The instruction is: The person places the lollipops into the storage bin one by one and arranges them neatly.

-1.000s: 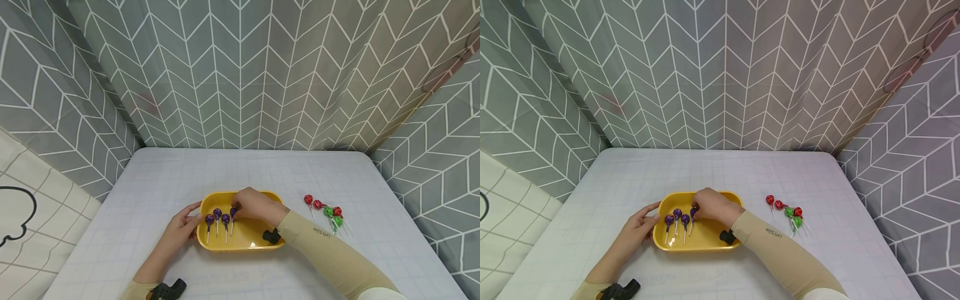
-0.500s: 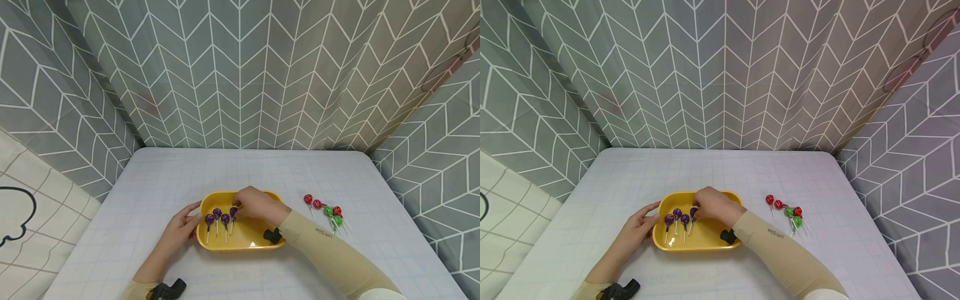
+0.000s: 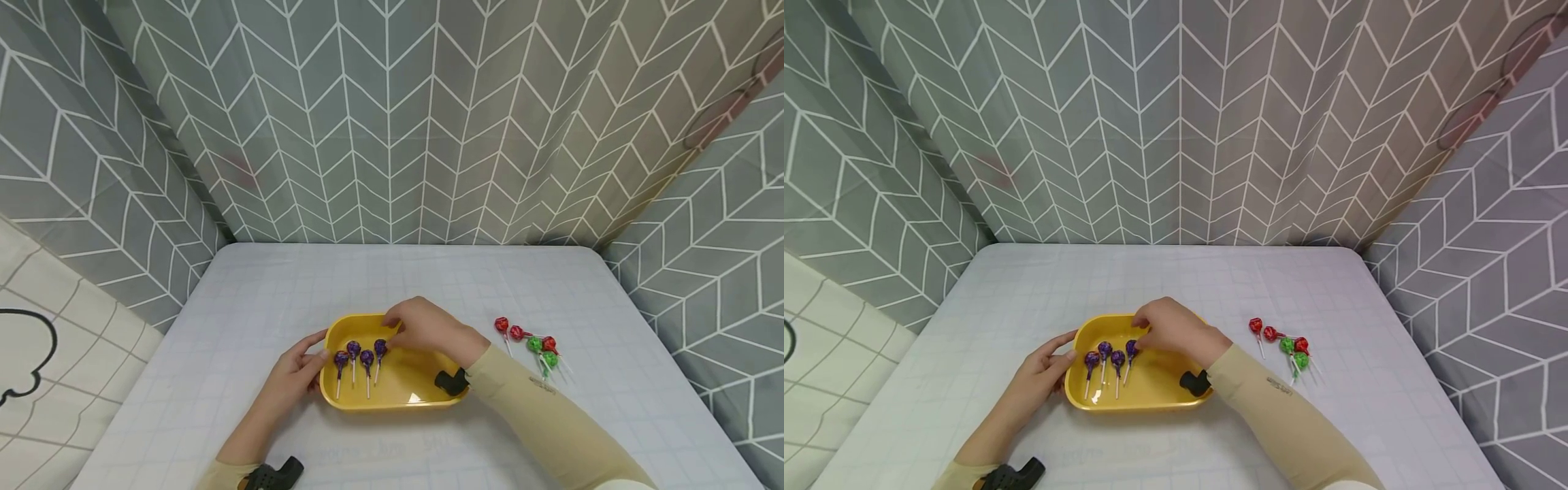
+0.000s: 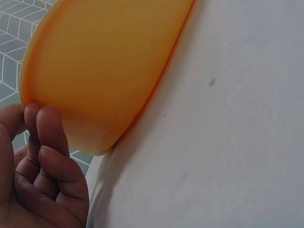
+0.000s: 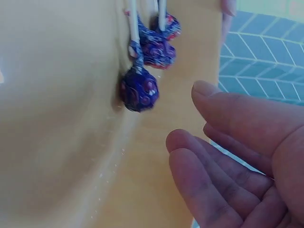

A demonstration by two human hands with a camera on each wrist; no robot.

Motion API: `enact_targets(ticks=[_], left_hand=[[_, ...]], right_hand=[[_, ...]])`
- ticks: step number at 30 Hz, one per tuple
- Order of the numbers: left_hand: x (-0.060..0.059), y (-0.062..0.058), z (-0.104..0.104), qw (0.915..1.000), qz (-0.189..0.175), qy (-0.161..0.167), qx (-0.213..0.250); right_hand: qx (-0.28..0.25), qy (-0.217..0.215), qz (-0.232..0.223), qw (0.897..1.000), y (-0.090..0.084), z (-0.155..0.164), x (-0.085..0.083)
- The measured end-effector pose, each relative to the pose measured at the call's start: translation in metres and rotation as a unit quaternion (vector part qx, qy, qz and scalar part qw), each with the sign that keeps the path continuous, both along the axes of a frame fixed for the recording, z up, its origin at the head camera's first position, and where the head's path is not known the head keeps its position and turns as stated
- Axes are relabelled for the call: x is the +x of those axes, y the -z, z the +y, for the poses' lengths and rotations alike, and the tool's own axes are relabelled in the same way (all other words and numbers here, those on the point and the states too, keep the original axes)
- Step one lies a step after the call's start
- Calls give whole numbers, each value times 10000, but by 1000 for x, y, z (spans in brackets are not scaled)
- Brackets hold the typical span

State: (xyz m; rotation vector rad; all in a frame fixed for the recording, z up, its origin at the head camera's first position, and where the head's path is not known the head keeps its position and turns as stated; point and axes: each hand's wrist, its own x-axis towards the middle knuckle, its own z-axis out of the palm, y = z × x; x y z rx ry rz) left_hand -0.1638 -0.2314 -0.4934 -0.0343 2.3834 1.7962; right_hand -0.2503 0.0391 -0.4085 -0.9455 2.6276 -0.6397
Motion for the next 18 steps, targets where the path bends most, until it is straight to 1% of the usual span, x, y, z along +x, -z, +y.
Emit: enact_targets(ticks=[8, 14, 18], left_hand=[[1, 0, 0, 10000, 56, 10, 7], [1, 1, 0, 10000, 19, -22, 71], [1, 0, 1, 10000, 13, -28, 88]], right_hand=[[-599, 363, -167, 9974, -8, 12, 0], [-899, 606, -350, 9935, -11, 20, 1], [-1131, 748, -354, 9901, -14, 28, 1]])
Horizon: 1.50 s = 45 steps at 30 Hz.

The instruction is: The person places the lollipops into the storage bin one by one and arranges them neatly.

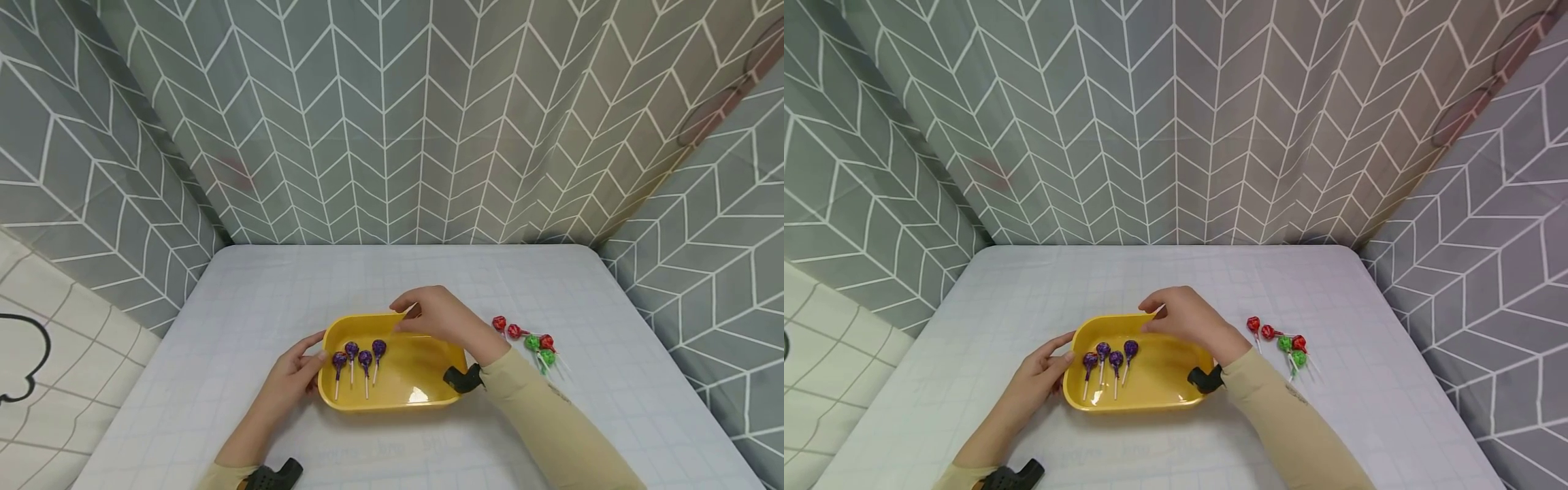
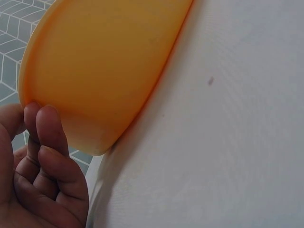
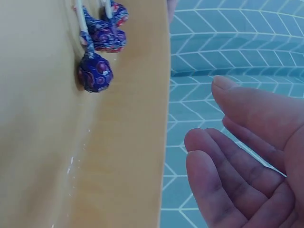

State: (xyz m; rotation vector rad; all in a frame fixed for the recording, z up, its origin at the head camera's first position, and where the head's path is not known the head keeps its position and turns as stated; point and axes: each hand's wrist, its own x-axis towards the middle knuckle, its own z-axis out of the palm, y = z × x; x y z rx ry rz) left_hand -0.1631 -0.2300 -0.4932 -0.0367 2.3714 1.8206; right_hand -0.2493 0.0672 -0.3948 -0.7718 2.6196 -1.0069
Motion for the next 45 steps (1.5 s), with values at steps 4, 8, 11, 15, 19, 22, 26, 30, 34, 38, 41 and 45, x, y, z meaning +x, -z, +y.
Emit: enact_targets(ticks=[4, 8, 11, 15, 19, 22, 26, 30, 34, 38, 41, 45], left_hand=[[0, -1, 1, 10000, 17, 18, 11], [1, -2, 1, 10000, 14, 20, 16], [1, -1, 0, 10000, -7, -16, -2], [1, 1, 1, 10000, -33, -61, -2], [1, 1, 1, 10000, -63, -70, 23], [2, 2, 1, 9999, -81, -87, 39], [1, 2, 1, 9999, -81, -81, 65], [1, 1, 1, 9999, -66, -67, 70], [0, 2, 1, 9999, -87, -81, 56], [0, 3, 1, 9999, -120, -95, 68], [0, 3, 1, 9999, -108, -89, 61], [0, 3, 1, 9999, -92, -59, 90]], right_hand=[[-183, 90, 48, 9998, -4, 10, 1], [-421, 186, 54, 9989, -6, 21, 1], [-619, 233, 80, 9978, -6, 29, 1], [-803, 281, 98, 9963, -5, 38, 3], [-871, 365, 55, 9955, -6, 46, 5], [-927, 411, 53, 9948, -7, 53, 7], [-1091, 518, 1, 9927, -8, 64, 8], [-1163, 663, 21, 9910, -11, 75, 10], [-1118, 818, 76, 9903, -11, 86, 11], [-1006, 1094, -62, 9889, -7, 98, 10], [-906, 1337, -221, 9866, -5, 107, 10], [-867, 1508, -264, 9844, -1, 118, 12]])
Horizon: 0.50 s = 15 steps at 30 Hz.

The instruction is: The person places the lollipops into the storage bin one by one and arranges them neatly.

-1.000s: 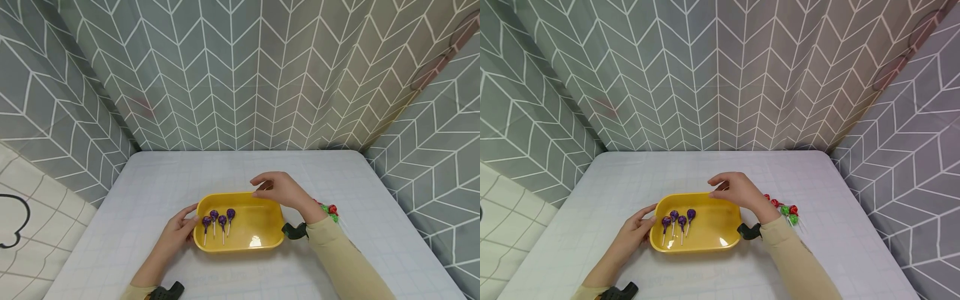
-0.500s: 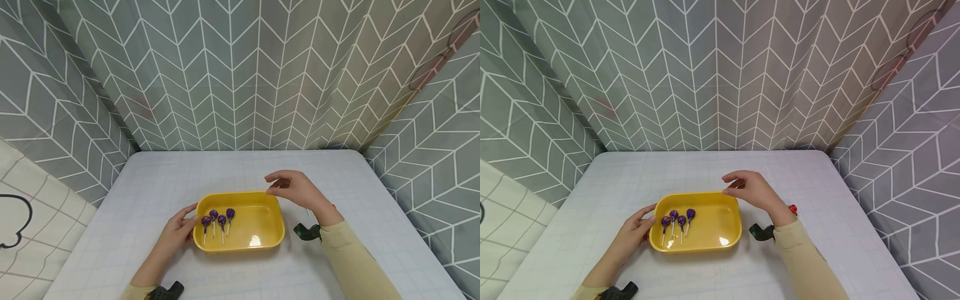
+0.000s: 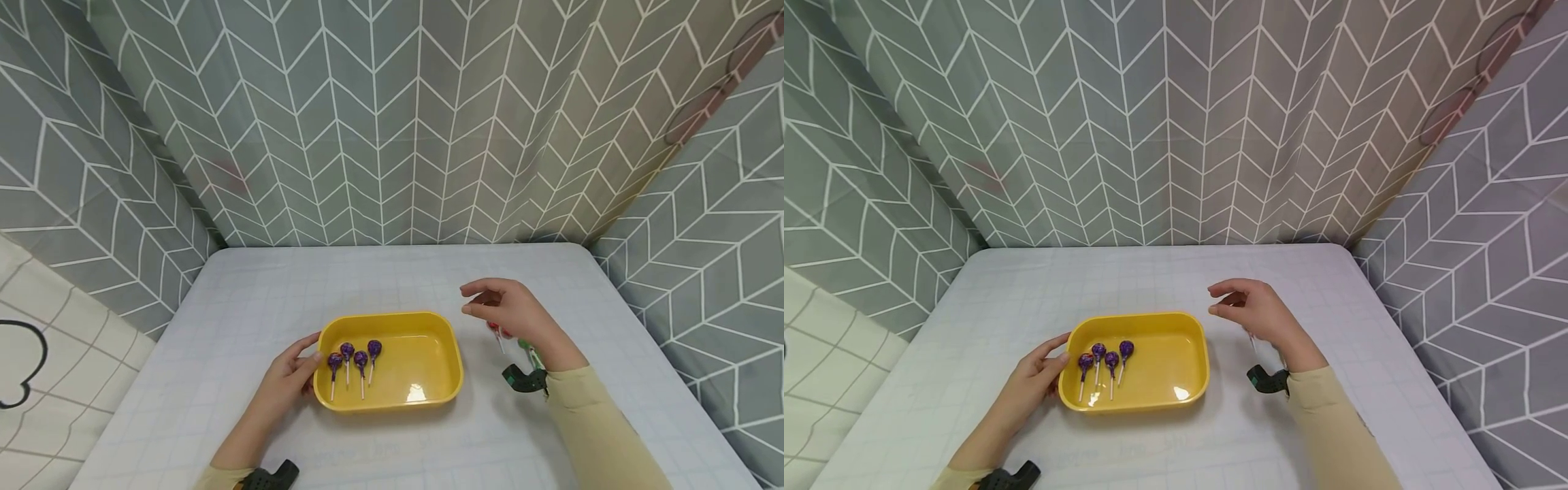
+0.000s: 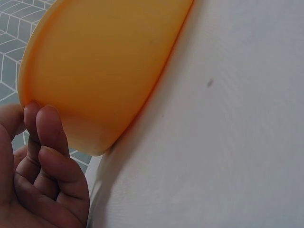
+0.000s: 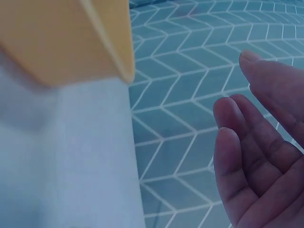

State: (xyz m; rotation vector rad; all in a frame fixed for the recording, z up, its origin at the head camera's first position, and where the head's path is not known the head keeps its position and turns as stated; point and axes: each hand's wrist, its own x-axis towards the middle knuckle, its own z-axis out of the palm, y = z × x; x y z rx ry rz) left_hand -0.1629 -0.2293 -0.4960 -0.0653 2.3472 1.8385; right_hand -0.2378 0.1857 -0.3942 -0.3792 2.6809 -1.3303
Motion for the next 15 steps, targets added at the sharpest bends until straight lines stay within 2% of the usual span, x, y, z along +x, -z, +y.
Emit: enact_targets(ticks=[9, 15], left_hand=[[0, 1, 0, 10000, 5, -6, -44], [-1, 2, 0, 10000, 5, -9, -31]], right_hand=[[112, 103, 144, 9998, 11, 17, 2], [55, 174, 69, 9998, 19, 25, 2]])
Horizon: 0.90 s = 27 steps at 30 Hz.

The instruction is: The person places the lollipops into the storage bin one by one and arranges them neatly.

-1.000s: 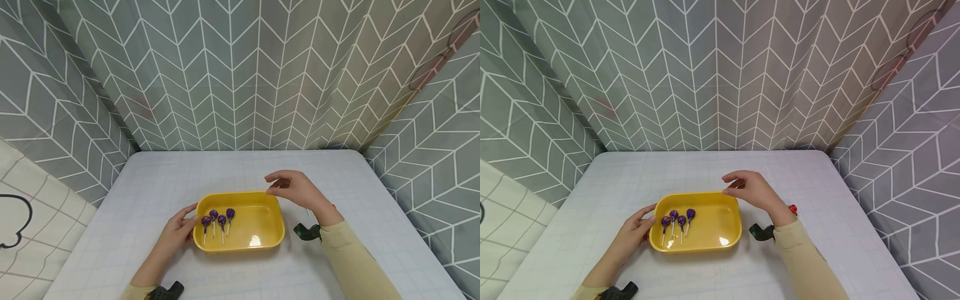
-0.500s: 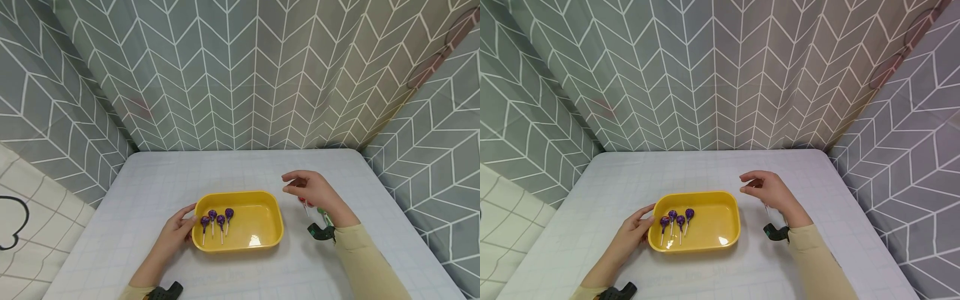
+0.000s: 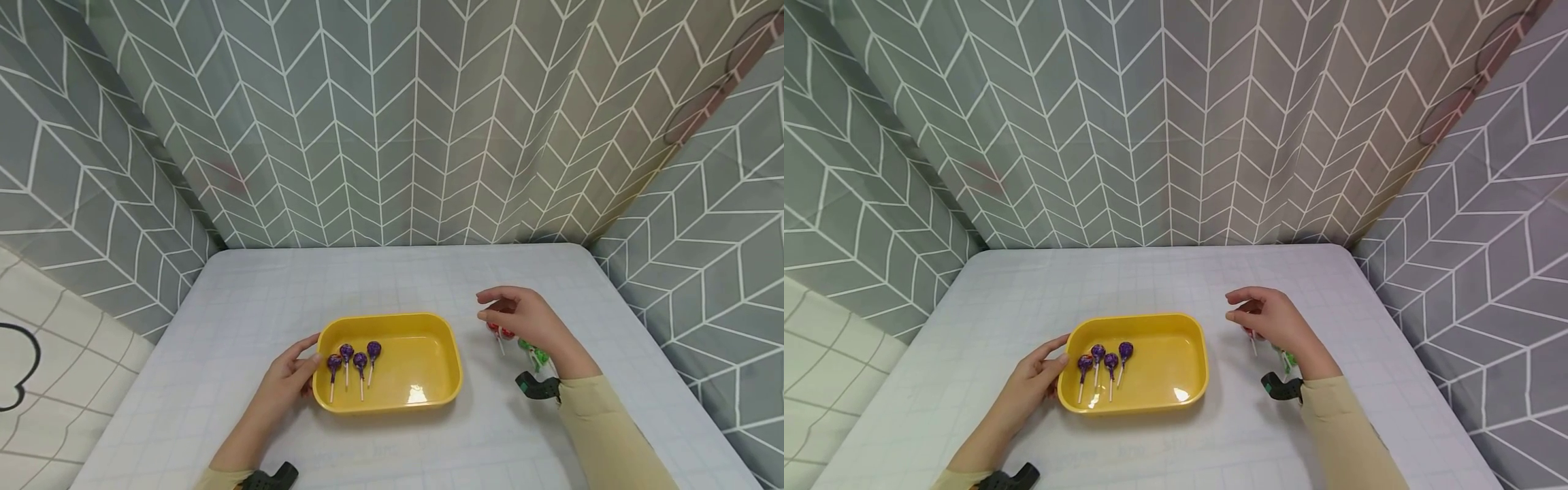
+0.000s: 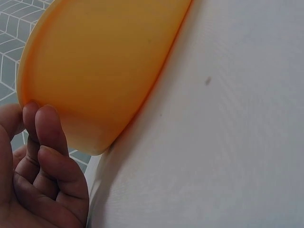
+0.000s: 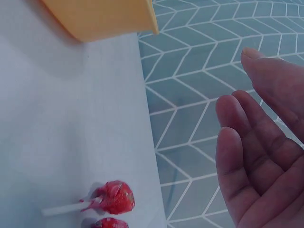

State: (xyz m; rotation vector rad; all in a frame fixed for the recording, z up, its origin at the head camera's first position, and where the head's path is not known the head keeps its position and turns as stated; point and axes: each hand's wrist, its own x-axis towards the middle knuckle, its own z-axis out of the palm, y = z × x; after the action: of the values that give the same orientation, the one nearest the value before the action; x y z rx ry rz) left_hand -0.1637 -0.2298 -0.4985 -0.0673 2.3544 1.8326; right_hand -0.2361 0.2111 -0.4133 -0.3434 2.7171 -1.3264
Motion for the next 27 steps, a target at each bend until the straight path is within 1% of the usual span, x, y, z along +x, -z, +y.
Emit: enact_targets(ticks=[9, 18, 27], left_hand=[[0, 0, 1, 10000, -36, -6, 62], [0, 1, -1, 9999, -33, 10, 99], [-1, 1, 0, 9999, -38, 11, 95]], right_hand=[[260, 20, 243, 9994, 8, 13, -2], [283, 111, 21, 9995, 17, 26, -7], [471, 122, 3, 9988, 29, 36, -15]])
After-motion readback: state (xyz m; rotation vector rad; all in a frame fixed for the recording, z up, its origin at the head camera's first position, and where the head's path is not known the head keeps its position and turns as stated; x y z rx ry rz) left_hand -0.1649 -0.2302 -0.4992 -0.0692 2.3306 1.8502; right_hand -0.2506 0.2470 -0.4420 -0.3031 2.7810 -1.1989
